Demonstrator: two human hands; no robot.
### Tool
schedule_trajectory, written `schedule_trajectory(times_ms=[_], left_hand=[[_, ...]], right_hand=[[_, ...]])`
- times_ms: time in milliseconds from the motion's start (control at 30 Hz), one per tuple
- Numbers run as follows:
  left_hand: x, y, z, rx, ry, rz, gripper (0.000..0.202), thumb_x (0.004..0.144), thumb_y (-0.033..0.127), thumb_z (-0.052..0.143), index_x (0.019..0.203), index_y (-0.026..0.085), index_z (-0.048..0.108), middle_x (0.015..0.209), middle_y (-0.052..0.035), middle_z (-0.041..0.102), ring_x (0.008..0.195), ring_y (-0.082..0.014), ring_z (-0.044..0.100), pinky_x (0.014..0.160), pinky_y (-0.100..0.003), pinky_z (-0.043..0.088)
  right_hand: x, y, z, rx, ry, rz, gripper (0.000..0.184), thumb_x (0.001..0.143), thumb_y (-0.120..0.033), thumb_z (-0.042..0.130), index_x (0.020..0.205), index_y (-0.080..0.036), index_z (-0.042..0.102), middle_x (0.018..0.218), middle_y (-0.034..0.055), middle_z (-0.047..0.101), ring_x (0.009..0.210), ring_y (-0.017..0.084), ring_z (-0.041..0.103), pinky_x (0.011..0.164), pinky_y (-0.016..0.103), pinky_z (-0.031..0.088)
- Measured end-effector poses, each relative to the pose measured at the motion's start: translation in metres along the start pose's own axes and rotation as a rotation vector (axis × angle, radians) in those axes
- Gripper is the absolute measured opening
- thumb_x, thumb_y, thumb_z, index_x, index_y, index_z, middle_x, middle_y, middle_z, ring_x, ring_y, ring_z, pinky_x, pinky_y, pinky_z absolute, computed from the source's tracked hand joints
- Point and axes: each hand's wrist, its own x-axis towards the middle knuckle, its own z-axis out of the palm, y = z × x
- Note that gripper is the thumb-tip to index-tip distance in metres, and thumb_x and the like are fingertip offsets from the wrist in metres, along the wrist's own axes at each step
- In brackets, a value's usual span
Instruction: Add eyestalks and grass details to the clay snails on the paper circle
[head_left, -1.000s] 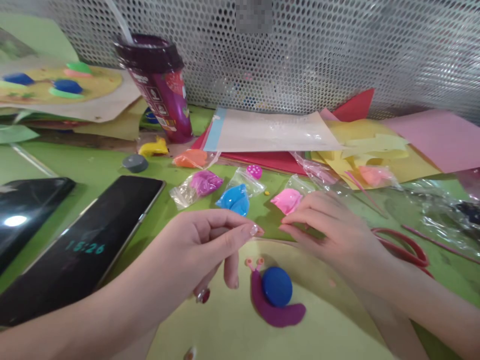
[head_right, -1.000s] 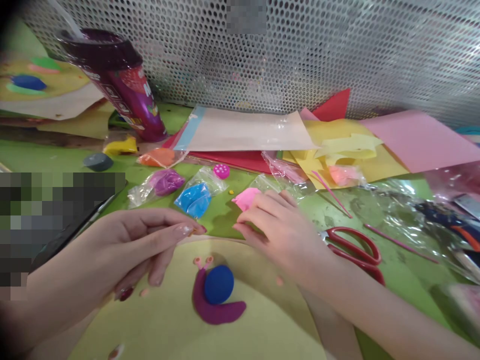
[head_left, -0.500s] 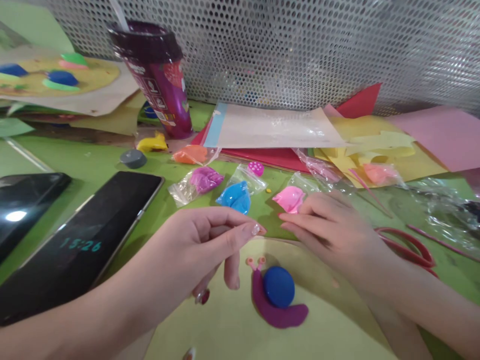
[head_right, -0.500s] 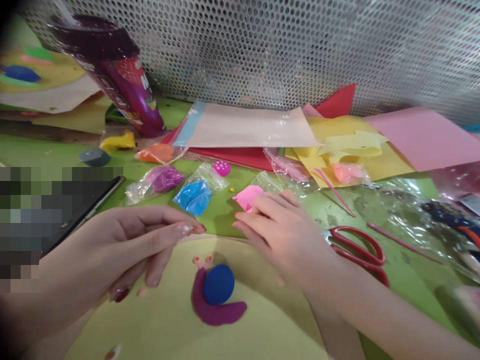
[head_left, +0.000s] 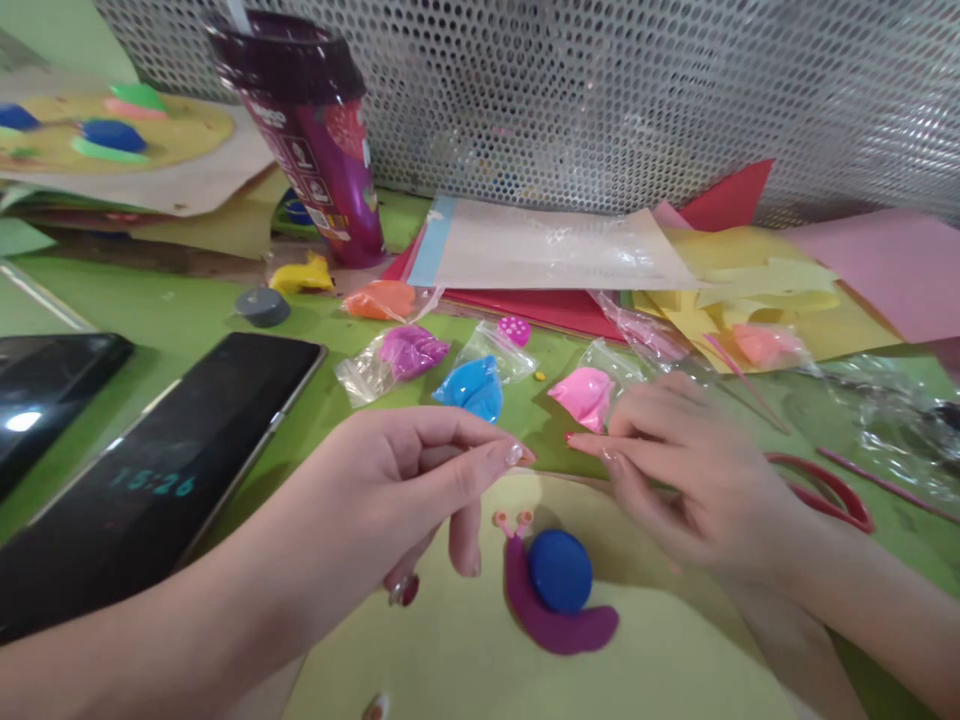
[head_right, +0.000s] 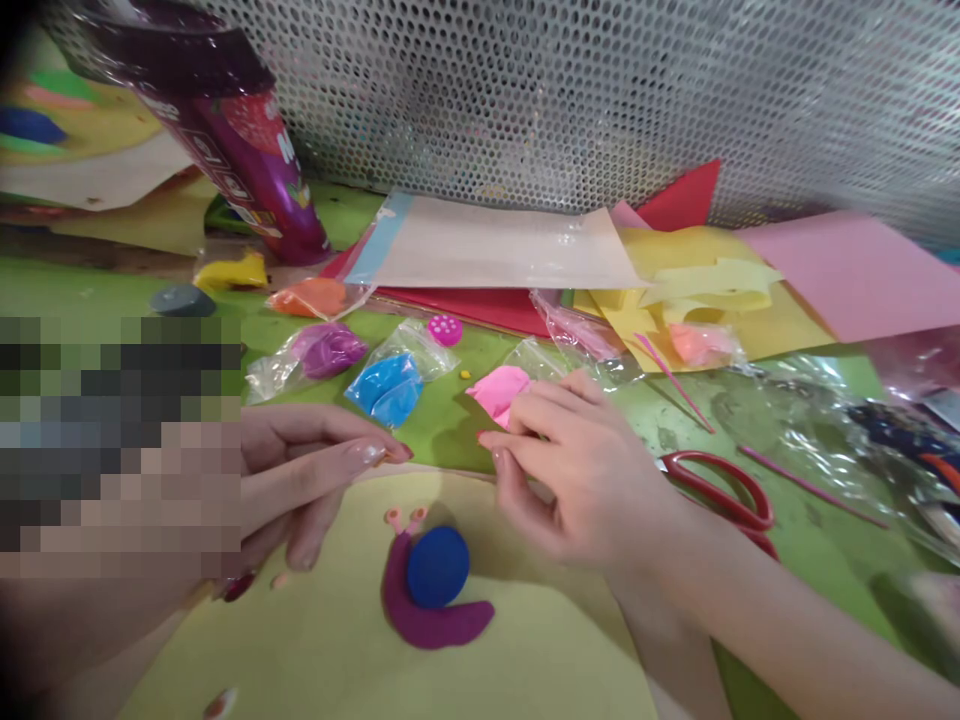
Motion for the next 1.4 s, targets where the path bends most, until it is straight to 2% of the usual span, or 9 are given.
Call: schedule_trajectory(times_ms=[200, 333, 433, 533, 767, 1000, 1167, 1333, 1400], left_hand=[[0.0067, -0.0099, -0.0029, -0.023, -0.05, 0.058, 0.024, 0.074, 0.043, 0.06, 0.079, 0.02, 0.065, 0.04, 0.0075, 0.052, 0.03, -0.0019, 0.028, 0.029, -0.008, 0.027], [0.0076, -0.0093, -0.0033, 0.01, -0.04, 0.016, 0.022, 0.076, 0.04, 0.058, 0.081, 0.019, 0.065, 0.042, 0.0072, 0.052, 0.032, -0.0018, 0.029, 0.031, -0.007, 0.029], [0.0074, -0.0087, -0.0025, 0.003, -0.042, 0.043, 0.023, 0.075, 0.042, 0.058, 0.079, 0.02, 0.065, 0.04, 0.0075, 0.052, 0.031, -0.002, 0.029, 0.029, -0.008, 0.028], [0.0081, -0.0098, -0.0027, 0.0, -0.052, 0.055, 0.024, 0.074, 0.043, 0.059, 0.08, 0.02, 0.064, 0.04, 0.0078, 0.052, 0.03, -0.0021, 0.028, 0.029, -0.008, 0.028], [0.0101, -0.0088, -0.004, 0.012, -0.051, 0.031, 0.025, 0.074, 0.043, 0.059, 0.079, 0.02, 0.064, 0.04, 0.0079, 0.051, 0.03, -0.0022, 0.029, 0.029, -0.008, 0.029], [0.0094, -0.0098, -0.0042, 0.029, -0.042, 0.036, 0.025, 0.074, 0.044, 0.058, 0.079, 0.021, 0.065, 0.039, 0.0074, 0.052, 0.03, -0.0028, 0.029, 0.029, -0.009, 0.029], [0.0087, -0.0093, -0.0042, 0.032, -0.041, 0.041, 0.024, 0.074, 0.043, 0.059, 0.08, 0.021, 0.065, 0.039, 0.0072, 0.052, 0.03, -0.0027, 0.029, 0.029, -0.009, 0.028], [0.0082, -0.0079, -0.0029, 0.036, -0.015, 0.038, 0.024, 0.074, 0.043, 0.059, 0.08, 0.02, 0.066, 0.04, 0.0076, 0.051, 0.03, -0.0021, 0.028, 0.029, -0.008, 0.027], [0.0083, -0.0074, -0.0027, 0.04, -0.032, 0.045, 0.026, 0.073, 0.045, 0.059, 0.079, 0.02, 0.066, 0.039, 0.0075, 0.051, 0.03, -0.0025, 0.028, 0.028, -0.009, 0.026]], right_hand=[[-0.001, -0.0008, 0.0022, -0.025, -0.05, -0.055, 0.016, 0.079, -0.007, 0.047, 0.079, -0.013, 0.062, 0.062, 0.0026, 0.051, 0.061, 0.014, 0.044, 0.057, 0.033, 0.032], [-0.0007, 0.0004, 0.0024, -0.039, -0.053, -0.052, 0.016, 0.08, -0.008, 0.047, 0.078, -0.013, 0.062, 0.065, 0.0039, 0.053, 0.064, 0.015, 0.046, 0.059, 0.034, 0.034], [-0.0009, 0.0007, 0.0019, -0.01, -0.063, -0.059, 0.018, 0.08, -0.008, 0.045, 0.078, -0.014, 0.061, 0.064, 0.0031, 0.053, 0.063, 0.015, 0.046, 0.059, 0.033, 0.034], [-0.0009, -0.0001, 0.0013, 0.005, -0.057, -0.051, 0.018, 0.08, -0.007, 0.045, 0.08, -0.014, 0.061, 0.065, 0.0031, 0.053, 0.063, 0.015, 0.045, 0.059, 0.034, 0.033], [0.0013, 0.0001, 0.0005, 0.097, 0.024, 0.035, 0.021, 0.081, -0.006, 0.043, 0.069, -0.017, 0.057, 0.063, 0.0017, 0.05, 0.059, 0.013, 0.045, 0.058, 0.034, 0.033], [0.0004, 0.0011, 0.0017, 0.021, -0.048, -0.01, 0.018, 0.082, -0.009, 0.045, 0.075, -0.017, 0.059, 0.064, 0.0025, 0.054, 0.062, 0.014, 0.047, 0.059, 0.034, 0.036], [-0.0006, -0.0003, 0.0007, 0.085, 0.07, 0.014, 0.022, 0.08, -0.007, 0.044, 0.07, -0.02, 0.058, 0.062, 0.0014, 0.05, 0.058, 0.014, 0.045, 0.057, 0.034, 0.035], [0.0004, -0.0026, -0.0012, 0.08, 0.06, 0.02, 0.024, 0.082, -0.005, 0.042, 0.075, -0.019, 0.061, 0.063, 0.0016, 0.049, 0.059, 0.014, 0.048, 0.057, 0.034, 0.038], [0.002, -0.007, -0.0024, 0.052, 0.1, 0.034, 0.024, 0.083, -0.005, 0.043, 0.081, -0.019, 0.062, 0.064, 0.0012, 0.05, 0.06, 0.013, 0.048, 0.058, 0.032, 0.039]])
